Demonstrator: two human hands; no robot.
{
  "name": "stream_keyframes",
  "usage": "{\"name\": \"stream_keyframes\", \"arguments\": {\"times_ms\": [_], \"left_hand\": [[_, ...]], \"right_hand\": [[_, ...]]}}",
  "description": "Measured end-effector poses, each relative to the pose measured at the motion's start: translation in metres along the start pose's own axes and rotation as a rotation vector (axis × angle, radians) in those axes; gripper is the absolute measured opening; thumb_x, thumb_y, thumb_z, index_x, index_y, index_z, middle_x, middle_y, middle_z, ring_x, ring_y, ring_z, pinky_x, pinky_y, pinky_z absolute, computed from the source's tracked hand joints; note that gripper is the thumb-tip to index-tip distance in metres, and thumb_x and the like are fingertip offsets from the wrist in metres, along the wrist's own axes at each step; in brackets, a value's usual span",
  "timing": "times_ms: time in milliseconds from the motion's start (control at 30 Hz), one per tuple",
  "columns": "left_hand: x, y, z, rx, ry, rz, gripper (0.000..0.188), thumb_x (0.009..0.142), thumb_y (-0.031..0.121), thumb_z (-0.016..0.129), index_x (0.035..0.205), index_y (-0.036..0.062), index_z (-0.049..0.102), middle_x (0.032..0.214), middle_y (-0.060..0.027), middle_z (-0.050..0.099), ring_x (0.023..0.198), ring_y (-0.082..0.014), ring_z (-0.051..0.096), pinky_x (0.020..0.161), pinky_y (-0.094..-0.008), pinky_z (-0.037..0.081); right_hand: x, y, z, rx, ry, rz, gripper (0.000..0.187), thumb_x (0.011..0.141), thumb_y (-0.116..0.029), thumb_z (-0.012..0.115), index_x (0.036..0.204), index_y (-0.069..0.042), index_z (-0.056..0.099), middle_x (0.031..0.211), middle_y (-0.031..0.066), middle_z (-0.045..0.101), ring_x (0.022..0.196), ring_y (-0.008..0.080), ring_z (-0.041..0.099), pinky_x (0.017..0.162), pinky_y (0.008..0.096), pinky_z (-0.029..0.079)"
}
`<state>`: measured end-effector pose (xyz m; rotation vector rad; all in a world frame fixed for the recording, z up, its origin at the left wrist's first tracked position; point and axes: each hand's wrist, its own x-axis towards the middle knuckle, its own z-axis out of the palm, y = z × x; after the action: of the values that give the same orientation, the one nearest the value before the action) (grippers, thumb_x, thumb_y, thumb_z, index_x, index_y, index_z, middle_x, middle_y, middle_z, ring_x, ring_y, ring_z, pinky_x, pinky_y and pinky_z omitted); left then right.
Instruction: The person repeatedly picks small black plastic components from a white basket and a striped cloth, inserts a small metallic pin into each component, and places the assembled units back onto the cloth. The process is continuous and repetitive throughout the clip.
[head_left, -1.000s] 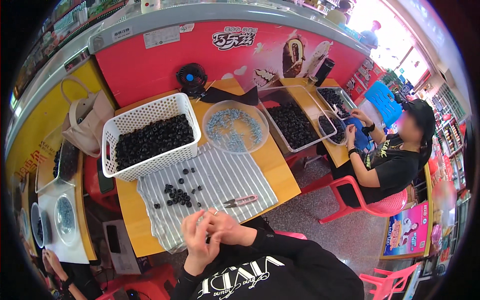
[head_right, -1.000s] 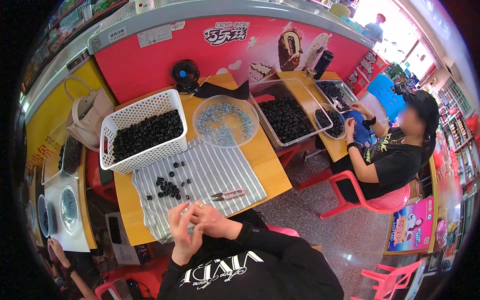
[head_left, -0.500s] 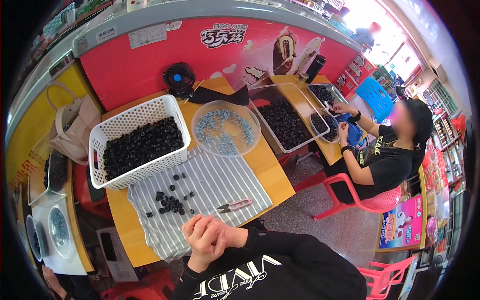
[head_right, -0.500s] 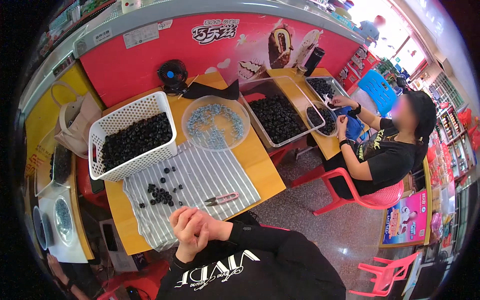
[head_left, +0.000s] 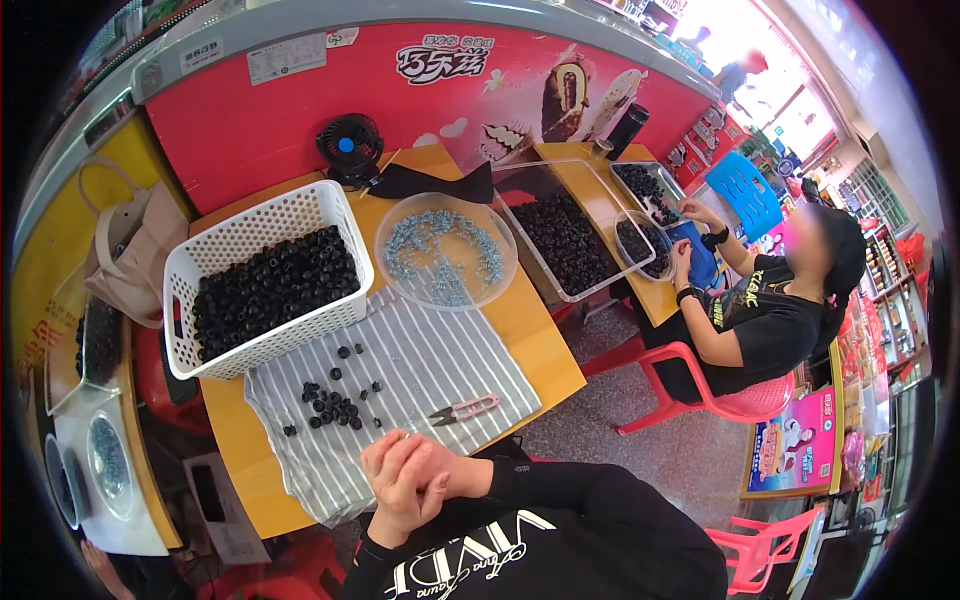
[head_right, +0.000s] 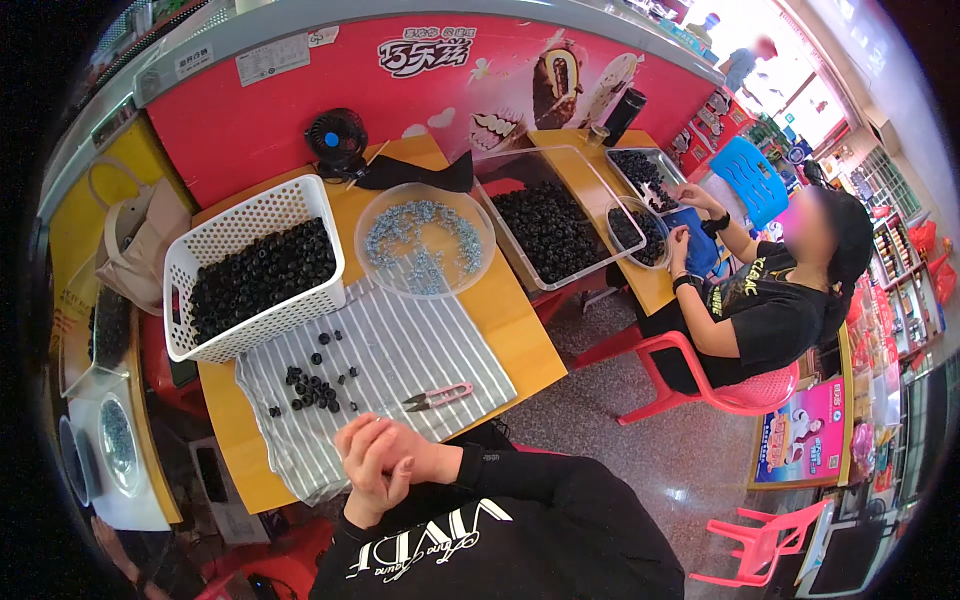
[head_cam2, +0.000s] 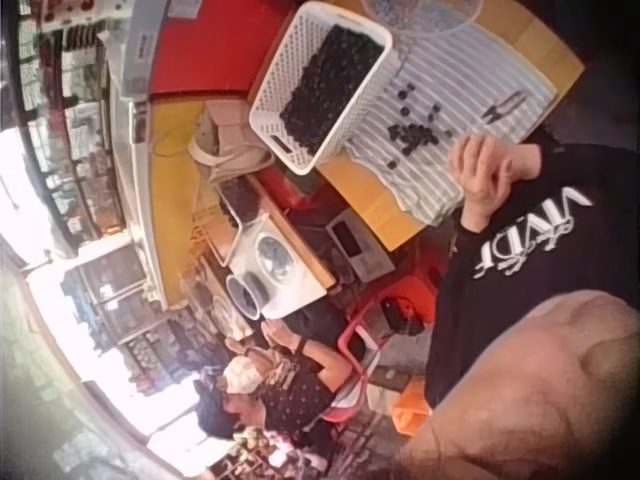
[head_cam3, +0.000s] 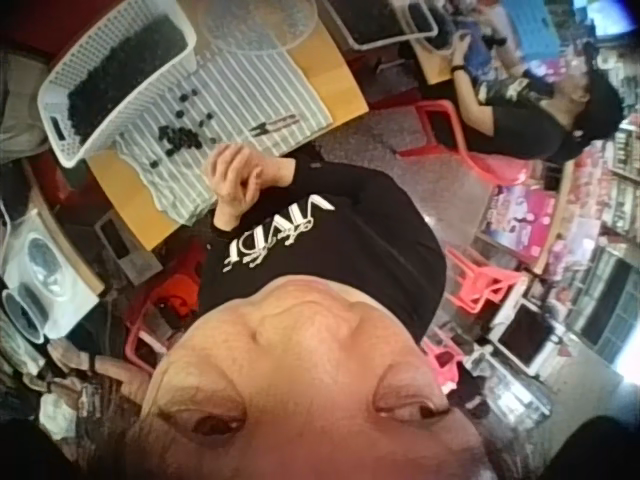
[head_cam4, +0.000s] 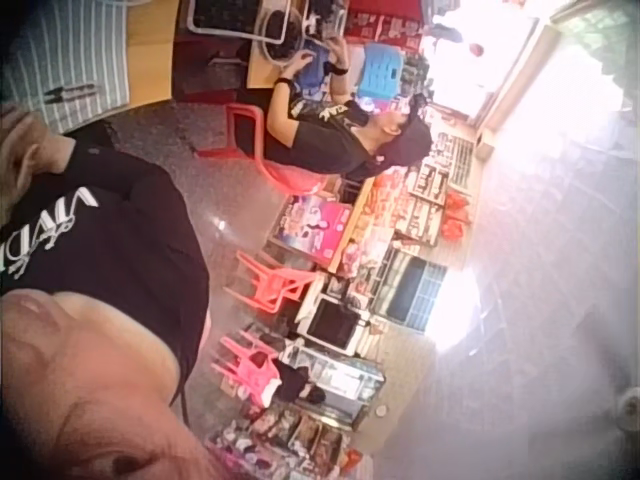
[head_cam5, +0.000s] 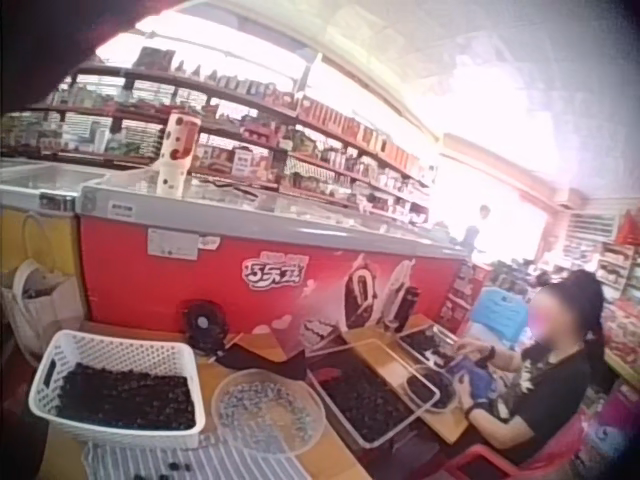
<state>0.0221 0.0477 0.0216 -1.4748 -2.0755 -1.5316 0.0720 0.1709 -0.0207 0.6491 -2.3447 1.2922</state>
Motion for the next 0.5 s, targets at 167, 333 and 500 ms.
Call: {"name": "stream_keyframes", "arguments": {"times_ms": [167,333,500], "left_hand": [[-0.005,0.007,-0.020,-0.018,0.103,-0.117,0.047,0.084,0.021,0.073,0.122,-0.0039,0.060,0.127,-0.0227,0.058,0.113,-0.0404,0.056,0.097,-0.0501,0.044],[-0.011,0.011,-0.026,-0.165,0.056,-0.292,0.041,0.084,0.001,0.071,0.123,-0.0028,0.060,0.115,-0.0197,0.063,0.095,-0.0307,0.064,0.081,-0.0376,0.052],[-0.005,0.013,-0.032,-0.162,0.077,-0.265,0.032,0.082,-0.001,0.073,0.113,-0.0021,0.066,0.099,-0.0137,0.063,0.084,-0.0246,0.063,0.074,-0.0331,0.051]], "right_hand": [[0.028,-0.037,-0.028,0.571,0.364,0.616,0.011,0.091,-0.002,0.067,0.101,-0.003,0.062,0.090,0.0025,0.066,0.085,0.0142,0.064,0.072,0.0263,0.051],[0.026,-0.040,-0.039,0.989,0.384,0.702,0.005,0.095,-0.002,0.066,0.098,-0.002,0.063,0.091,0.0014,0.067,0.082,0.0069,0.063,0.072,0.0233,0.053],[0.025,-0.056,-0.036,0.940,0.383,0.725,0.005,0.095,-0.005,0.065,0.093,-0.001,0.065,0.091,0.0042,0.069,0.081,0.0091,0.066,0.071,0.0248,0.056]]}}
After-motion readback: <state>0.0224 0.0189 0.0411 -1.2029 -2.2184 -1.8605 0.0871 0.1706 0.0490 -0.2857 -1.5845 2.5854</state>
